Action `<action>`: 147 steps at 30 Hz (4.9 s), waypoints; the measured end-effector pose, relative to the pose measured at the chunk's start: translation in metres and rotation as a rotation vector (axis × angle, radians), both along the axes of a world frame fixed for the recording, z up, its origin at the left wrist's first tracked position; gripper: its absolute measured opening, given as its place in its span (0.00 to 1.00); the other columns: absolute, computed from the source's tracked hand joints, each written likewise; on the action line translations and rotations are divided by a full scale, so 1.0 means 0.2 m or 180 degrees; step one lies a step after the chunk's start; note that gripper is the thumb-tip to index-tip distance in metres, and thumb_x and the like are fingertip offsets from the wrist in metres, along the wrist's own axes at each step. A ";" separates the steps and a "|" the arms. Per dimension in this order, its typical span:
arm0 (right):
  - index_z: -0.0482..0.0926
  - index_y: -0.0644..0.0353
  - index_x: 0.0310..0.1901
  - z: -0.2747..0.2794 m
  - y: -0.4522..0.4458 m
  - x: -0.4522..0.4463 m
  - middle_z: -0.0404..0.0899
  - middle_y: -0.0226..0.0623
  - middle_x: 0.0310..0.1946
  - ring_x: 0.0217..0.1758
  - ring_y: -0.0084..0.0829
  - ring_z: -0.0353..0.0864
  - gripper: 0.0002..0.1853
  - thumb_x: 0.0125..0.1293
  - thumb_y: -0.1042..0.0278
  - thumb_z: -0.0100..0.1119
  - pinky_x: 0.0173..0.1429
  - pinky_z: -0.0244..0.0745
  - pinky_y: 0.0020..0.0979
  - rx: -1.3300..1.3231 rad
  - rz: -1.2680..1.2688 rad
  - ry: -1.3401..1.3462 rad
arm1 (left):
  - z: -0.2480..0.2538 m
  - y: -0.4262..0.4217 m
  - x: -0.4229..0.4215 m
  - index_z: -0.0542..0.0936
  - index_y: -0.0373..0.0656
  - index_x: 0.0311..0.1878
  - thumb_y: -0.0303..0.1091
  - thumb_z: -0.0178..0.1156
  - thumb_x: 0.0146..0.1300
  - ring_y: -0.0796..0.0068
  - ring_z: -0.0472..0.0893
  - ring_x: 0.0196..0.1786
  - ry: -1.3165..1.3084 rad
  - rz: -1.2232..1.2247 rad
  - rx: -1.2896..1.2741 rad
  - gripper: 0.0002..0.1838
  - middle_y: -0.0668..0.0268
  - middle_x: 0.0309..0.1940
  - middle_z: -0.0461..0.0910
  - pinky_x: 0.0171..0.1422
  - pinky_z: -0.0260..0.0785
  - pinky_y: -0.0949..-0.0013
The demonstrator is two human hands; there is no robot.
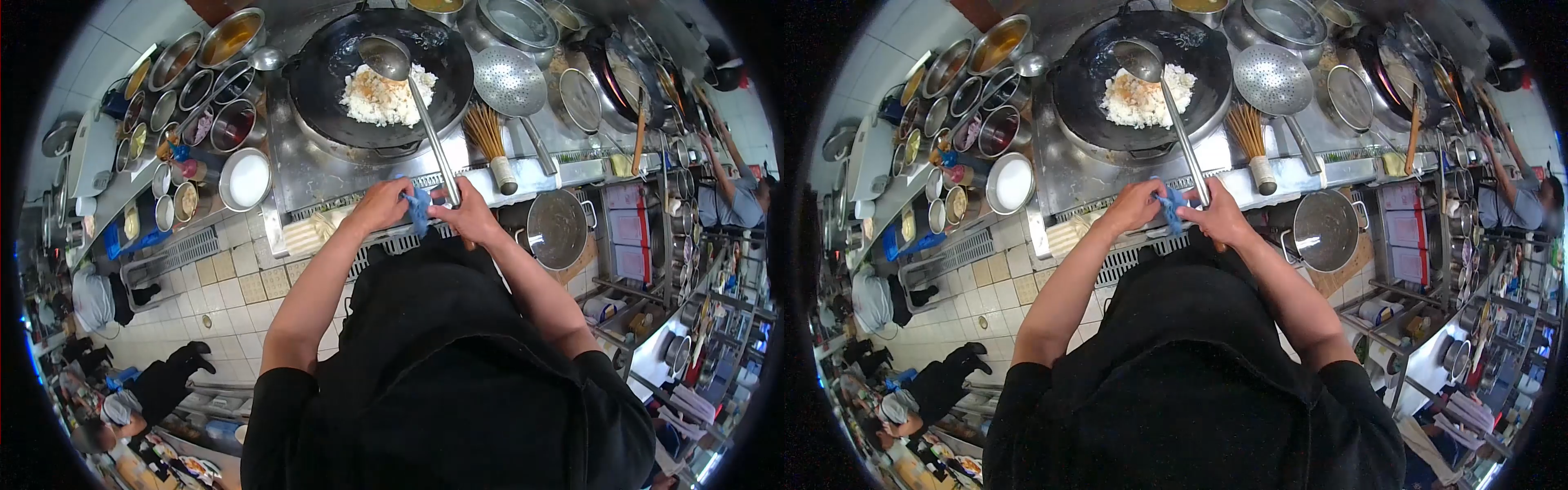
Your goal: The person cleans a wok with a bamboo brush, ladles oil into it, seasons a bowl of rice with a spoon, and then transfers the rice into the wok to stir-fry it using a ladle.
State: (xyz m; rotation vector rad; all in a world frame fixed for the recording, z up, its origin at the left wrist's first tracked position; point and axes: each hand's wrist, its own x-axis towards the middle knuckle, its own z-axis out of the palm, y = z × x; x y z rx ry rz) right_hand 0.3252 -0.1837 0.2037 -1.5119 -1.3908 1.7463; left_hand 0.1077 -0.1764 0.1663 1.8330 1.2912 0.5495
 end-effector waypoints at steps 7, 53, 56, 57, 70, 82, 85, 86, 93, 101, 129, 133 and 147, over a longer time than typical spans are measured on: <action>0.70 0.69 0.48 -0.05 0.01 -0.16 0.79 0.46 0.36 0.40 0.34 0.79 0.26 0.50 0.69 0.69 0.47 0.73 0.33 0.1322 0.0038 -0.0769 | 0.12 0.00 -0.02 0.75 0.40 0.40 0.24 0.57 0.52 0.76 0.77 0.25 -0.0663 0.0632 -0.0273 0.10 0.64 0.28 0.78 0.30 0.68 0.71; 0.66 0.61 0.52 0.54 0.21 0.18 0.72 0.47 0.46 0.43 0.38 0.77 0.31 0.53 0.45 0.57 0.50 0.69 0.34 -0.0001 0.0144 0.2761 | -0.18 0.34 0.21 0.74 0.34 0.38 0.25 0.53 0.54 0.61 0.82 0.35 -0.4587 0.3681 -0.2532 0.08 0.55 0.34 0.80 0.42 0.79 0.56; 0.69 0.59 0.50 0.63 0.34 0.15 0.74 0.39 0.43 0.39 0.31 0.75 0.30 0.59 0.41 0.58 0.47 0.69 0.30 0.0913 0.0354 0.2561 | -0.17 0.35 0.24 0.75 0.36 0.38 0.29 0.55 0.57 0.63 0.82 0.34 -0.4728 0.3708 -0.2500 0.08 0.58 0.33 0.80 0.41 0.79 0.58; 0.71 0.58 0.47 0.67 0.40 0.14 0.74 0.34 0.40 0.39 0.28 0.74 0.22 0.62 0.48 0.59 0.46 0.68 0.28 0.1330 0.0043 0.1578 | -0.14 0.35 0.25 0.75 0.39 0.40 0.33 0.57 0.59 0.65 0.82 0.34 -0.4690 0.3785 -0.2473 0.09 0.60 0.33 0.81 0.41 0.78 0.63; 0.65 0.55 0.25 0.68 0.78 -0.33 0.62 0.27 0.12 0.10 0.19 0.59 0.16 0.67 0.63 0.57 0.13 0.57 0.25 0.2894 -0.1787 0.2114 | -0.14 0.33 0.25 0.74 0.46 0.50 0.55 0.46 0.70 0.68 0.80 0.45 -0.4047 0.3525 -0.2800 0.22 0.65 0.43 0.79 0.55 0.71 0.60; 0.64 0.54 0.21 0.78 1.05 -0.56 0.66 0.25 0.12 0.12 0.17 0.64 0.18 0.66 0.67 0.59 0.15 0.60 0.24 0.3499 -0.1013 0.1339 | -0.08 0.24 0.22 0.70 0.41 0.55 0.62 0.30 0.71 0.64 0.80 0.47 -0.4409 0.3860 -0.2665 0.33 0.60 0.47 0.79 0.52 0.73 0.59; 0.64 0.54 0.20 0.93 0.99 -0.60 0.66 0.24 0.12 0.12 0.17 0.64 0.18 0.67 0.67 0.58 0.15 0.59 0.23 0.3240 -0.0892 0.1861 | -0.06 0.24 0.22 0.70 0.41 0.56 0.62 0.31 0.71 0.64 0.81 0.47 -0.4451 0.3519 -0.2566 0.33 0.59 0.48 0.79 0.52 0.74 0.59; 0.64 0.54 0.20 0.93 0.96 -0.62 0.66 0.24 0.13 0.12 0.17 0.64 0.18 0.67 0.67 0.58 0.15 0.58 0.23 0.2853 -0.0828 0.2505 | -0.07 0.23 0.22 0.71 0.41 0.55 0.61 0.32 0.71 0.64 0.81 0.47 -0.4485 0.3441 -0.2597 0.32 0.59 0.47 0.79 0.51 0.75 0.59; 0.66 0.55 0.20 0.82 1.10 -0.73 0.68 0.23 0.15 0.15 0.13 0.64 0.17 0.63 0.69 0.62 0.18 0.58 0.21 0.3531 -0.0778 0.1489 | -0.16 0.28 0.20 0.76 0.37 0.45 0.52 0.44 0.71 0.64 0.82 0.41 -0.4786 0.2970 -0.2675 0.24 0.59 0.39 0.81 0.48 0.76 0.62; 0.71 0.58 0.23 0.79 1.35 -0.76 0.67 0.20 0.17 0.17 0.13 0.63 0.14 0.64 0.67 0.62 0.20 0.57 0.21 0.3906 -0.0836 0.0988 | -0.19 0.33 0.24 0.75 0.39 0.47 0.55 0.44 0.71 0.60 0.81 0.43 -0.4988 0.3494 -0.2723 0.26 0.57 0.39 0.81 0.51 0.74 0.57; 0.70 0.61 0.18 0.79 1.18 -0.54 0.67 0.23 0.15 0.20 0.15 0.62 0.20 0.63 0.62 0.63 0.25 0.61 0.24 0.4257 -0.1233 0.0479 | -0.11 0.32 0.28 0.72 0.37 0.46 0.34 0.47 0.66 0.62 0.83 0.39 -0.4875 0.3254 -0.2677 0.12 0.54 0.40 0.80 0.39 0.79 0.65; 0.69 0.59 0.21 0.83 1.18 -0.58 0.65 0.23 0.14 0.19 0.16 0.65 0.17 0.63 0.63 0.63 0.23 0.61 0.24 0.3552 -0.1249 0.1342 | -0.13 0.31 0.25 0.71 0.37 0.42 0.31 0.48 0.62 0.61 0.83 0.37 -0.4629 0.3385 -0.2648 0.09 0.57 0.36 0.80 0.39 0.79 0.64; 0.66 0.57 0.22 0.47 0.93 -0.58 0.66 0.25 0.15 0.22 0.18 0.65 0.16 0.66 0.68 0.57 0.27 0.61 0.25 0.4184 -0.1136 0.0428 | -0.22 0.33 0.34 0.69 0.30 0.42 0.27 0.46 0.61 0.57 0.83 0.37 -0.4532 0.3746 -0.2435 0.10 0.49 0.39 0.79 0.42 0.82 0.61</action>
